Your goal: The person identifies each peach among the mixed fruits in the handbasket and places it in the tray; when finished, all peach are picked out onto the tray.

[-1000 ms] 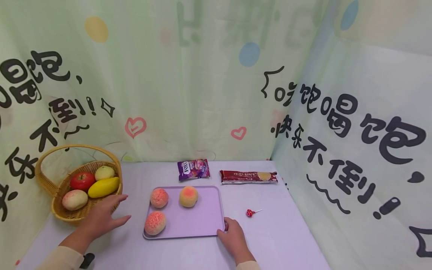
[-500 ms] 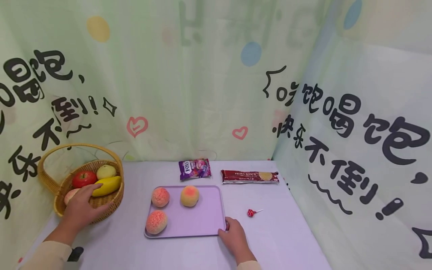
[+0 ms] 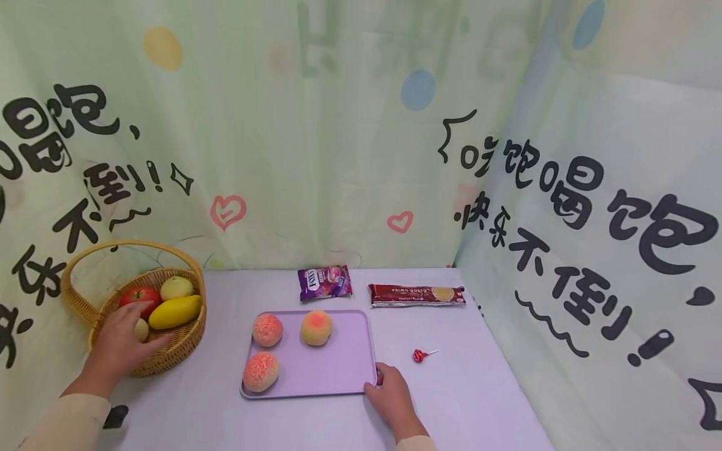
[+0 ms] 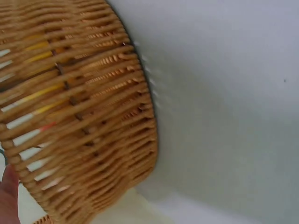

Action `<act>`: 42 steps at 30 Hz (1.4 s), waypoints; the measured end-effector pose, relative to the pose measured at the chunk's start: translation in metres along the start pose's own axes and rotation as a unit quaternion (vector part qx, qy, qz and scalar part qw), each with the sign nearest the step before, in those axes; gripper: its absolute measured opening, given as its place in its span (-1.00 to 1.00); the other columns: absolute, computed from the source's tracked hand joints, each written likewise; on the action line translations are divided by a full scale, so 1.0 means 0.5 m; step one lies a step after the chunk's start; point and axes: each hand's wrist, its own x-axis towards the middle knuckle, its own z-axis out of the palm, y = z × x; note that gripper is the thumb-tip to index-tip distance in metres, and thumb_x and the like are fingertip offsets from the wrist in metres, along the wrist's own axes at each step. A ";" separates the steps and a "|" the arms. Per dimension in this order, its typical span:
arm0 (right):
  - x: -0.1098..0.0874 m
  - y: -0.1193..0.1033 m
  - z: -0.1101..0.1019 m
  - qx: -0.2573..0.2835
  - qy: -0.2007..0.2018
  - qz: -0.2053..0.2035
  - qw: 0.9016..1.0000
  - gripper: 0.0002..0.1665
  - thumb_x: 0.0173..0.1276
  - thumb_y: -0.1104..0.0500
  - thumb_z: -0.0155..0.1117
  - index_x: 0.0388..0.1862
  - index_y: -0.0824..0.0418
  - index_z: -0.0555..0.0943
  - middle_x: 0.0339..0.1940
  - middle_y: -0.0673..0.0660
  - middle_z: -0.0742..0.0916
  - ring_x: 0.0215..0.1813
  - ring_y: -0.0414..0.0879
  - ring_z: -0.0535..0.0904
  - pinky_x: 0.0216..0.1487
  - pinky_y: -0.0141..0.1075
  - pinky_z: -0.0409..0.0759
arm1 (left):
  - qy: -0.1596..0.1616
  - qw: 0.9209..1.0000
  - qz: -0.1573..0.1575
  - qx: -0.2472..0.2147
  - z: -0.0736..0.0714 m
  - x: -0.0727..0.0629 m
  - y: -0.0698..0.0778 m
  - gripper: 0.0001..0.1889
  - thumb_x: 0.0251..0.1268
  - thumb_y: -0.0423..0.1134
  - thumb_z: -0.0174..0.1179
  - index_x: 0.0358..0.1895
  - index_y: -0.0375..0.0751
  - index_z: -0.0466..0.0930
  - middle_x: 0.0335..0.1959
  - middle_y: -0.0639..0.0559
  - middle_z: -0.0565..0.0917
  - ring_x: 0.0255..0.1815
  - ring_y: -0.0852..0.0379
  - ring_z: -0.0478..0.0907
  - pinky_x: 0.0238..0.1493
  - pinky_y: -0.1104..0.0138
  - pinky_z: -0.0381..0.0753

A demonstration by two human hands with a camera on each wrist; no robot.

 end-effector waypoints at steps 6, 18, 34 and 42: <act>-0.001 0.000 -0.003 0.000 0.003 -0.001 1.000 -0.34 0.20 0.17 0.48 0.24 0.45 0.58 -0.34 0.03 0.56 -0.27 -0.14 0.40 -0.25 -0.31 0.39 | -0.021 0.999 -0.026 0.018 0.005 0.007 -0.013 -0.07 -0.03 -0.12 0.59 0.38 -0.47 0.32 0.34 -0.47 0.37 0.33 -0.49 0.22 0.28 -0.41 0.30; -0.004 0.001 -0.002 0.002 -0.001 0.001 1.000 -0.35 0.20 0.18 0.48 0.24 0.45 0.58 -0.34 0.04 0.56 -0.28 -0.13 0.40 -0.26 -0.30 0.39 | -0.072 0.995 -0.051 0.053 0.009 0.029 -0.045 0.02 0.00 -0.07 0.58 0.43 -0.55 0.22 0.34 -0.52 0.31 0.33 -0.53 0.18 0.29 -0.44 0.28; -0.003 0.001 0.000 0.006 -0.001 0.003 1.000 -0.35 0.21 0.18 0.47 0.25 0.44 0.58 -0.33 0.04 0.56 -0.29 -0.14 0.39 -0.29 -0.34 0.38 | -0.143 0.972 -0.144 0.116 0.002 0.033 -0.067 0.02 -0.07 0.07 0.59 0.27 -0.60 0.27 0.18 -0.65 0.26 0.07 -0.68 0.22 0.09 -0.46 0.40; -0.007 -0.005 -0.003 0.011 -0.001 -0.006 1.000 -0.38 0.19 0.20 0.47 0.21 0.42 0.60 -0.34 0.03 0.56 -0.29 -0.15 0.39 -0.28 -0.33 0.38 | -0.163 0.966 -0.156 0.124 0.004 0.044 -0.075 -0.04 -0.07 0.02 0.61 0.20 -0.63 0.29 0.14 -0.72 0.24 0.01 -0.73 0.24 0.02 -0.48 0.44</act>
